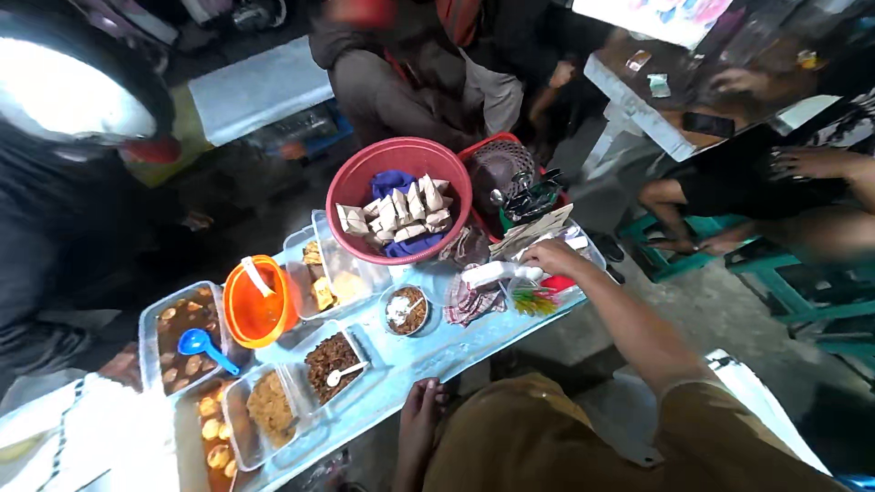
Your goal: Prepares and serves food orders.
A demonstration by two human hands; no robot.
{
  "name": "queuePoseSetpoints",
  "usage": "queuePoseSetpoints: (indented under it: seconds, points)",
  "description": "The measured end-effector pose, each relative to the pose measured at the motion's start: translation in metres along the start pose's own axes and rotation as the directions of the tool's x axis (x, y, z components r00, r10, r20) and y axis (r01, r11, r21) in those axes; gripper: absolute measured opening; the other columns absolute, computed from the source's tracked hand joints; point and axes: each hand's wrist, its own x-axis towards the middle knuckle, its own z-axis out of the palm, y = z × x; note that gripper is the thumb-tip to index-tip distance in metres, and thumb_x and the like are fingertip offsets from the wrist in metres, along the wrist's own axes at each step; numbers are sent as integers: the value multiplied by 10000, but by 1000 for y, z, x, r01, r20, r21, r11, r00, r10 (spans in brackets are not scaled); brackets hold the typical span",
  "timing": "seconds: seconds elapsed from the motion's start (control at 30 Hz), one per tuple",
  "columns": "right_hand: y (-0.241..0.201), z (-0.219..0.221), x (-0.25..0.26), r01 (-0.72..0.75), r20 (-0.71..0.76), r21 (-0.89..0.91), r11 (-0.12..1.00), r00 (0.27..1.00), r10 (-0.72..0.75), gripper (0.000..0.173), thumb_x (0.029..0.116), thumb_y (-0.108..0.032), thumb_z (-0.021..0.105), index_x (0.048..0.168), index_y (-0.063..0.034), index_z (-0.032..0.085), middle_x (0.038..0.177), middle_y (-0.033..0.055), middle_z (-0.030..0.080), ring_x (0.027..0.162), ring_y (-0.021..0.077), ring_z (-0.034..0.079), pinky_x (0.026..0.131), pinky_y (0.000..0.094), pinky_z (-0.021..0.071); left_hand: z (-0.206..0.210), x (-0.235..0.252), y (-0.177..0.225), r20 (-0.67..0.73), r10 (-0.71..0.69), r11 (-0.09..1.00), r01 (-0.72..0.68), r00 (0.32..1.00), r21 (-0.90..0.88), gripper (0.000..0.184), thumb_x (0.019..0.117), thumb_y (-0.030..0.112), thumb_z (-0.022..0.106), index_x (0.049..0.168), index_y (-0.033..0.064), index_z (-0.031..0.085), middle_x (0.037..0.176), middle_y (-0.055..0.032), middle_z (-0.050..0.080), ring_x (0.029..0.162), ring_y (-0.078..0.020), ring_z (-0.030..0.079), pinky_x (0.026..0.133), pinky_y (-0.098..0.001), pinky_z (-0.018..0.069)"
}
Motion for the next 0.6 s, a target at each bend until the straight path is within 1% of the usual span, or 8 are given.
queuePoseSetpoints:
  seconds: [0.07,0.13,0.17,0.23,0.3,0.4,0.53,0.6]
  points:
    - [2,2,-3,-6,-147,184,983,989,34,197,1022,-252,618,1102,-167,777,1039,84,755,963,268,718,913,560,553,7,-1,-2,-23,8,1000,-8,1000,-2,302,1088,227,467,1205,-12,610,1028,-129,725,839,-196,713,725,-340,607]
    - [0,4,-9,12,-287,546,837,942,173,214,1028,-253,638,1120,-80,725,943,93,737,772,207,704,767,439,605,11,-1,-5,-59,8,1000,-9,998,-21,296,1091,219,469,1203,-17,608,1025,-135,725,837,-200,713,725,-342,607]
    - [-1,4,-11,53,-323,681,730,917,234,222,1026,-239,647,1139,-56,700,923,95,730,737,191,694,718,399,604,14,-1,-7,-78,6,1000,-8,997,-29,294,1092,216,469,1201,-19,609,1022,-138,725,833,-201,714,720,-343,608]
    - [-3,0,-14,118,-337,807,579,897,287,208,1039,-200,621,1160,-37,666,989,97,750,801,195,724,745,387,616,17,1,-10,-107,-3,999,-1,994,-34,292,1093,216,472,1199,-17,613,1023,-138,726,831,-199,715,713,-340,608]
    - [-7,-7,-13,147,-318,854,500,907,276,210,1076,-183,541,1200,-30,612,1078,108,758,932,227,751,851,411,626,20,6,-7,-112,-8,999,4,994,-41,295,1096,216,469,1212,-16,609,1045,-141,721,835,-203,714,713,-343,608]
    - [-14,-22,-10,203,-327,854,480,925,191,239,1094,-196,493,1212,-14,595,1081,125,749,995,239,733,930,432,594,25,16,9,-98,33,999,-37,995,-37,298,1096,228,471,1217,-6,609,1066,-138,723,866,-223,722,728,-368,615]
    - [-34,-49,-9,286,-362,826,485,930,67,214,1079,-180,522,1174,-17,624,1080,117,741,1001,237,720,925,427,592,34,36,48,-60,195,980,-192,979,47,284,1088,226,486,1204,2,617,1065,-118,729,889,-220,725,735,-381,619]
    - [-52,-67,-11,337,-393,790,513,920,-1,197,1066,-168,536,1143,-20,641,1063,115,744,990,239,718,924,424,588,41,46,73,-22,325,938,-319,946,132,293,1079,234,496,1199,2,632,1069,-107,726,921,-203,721,781,-377,616]
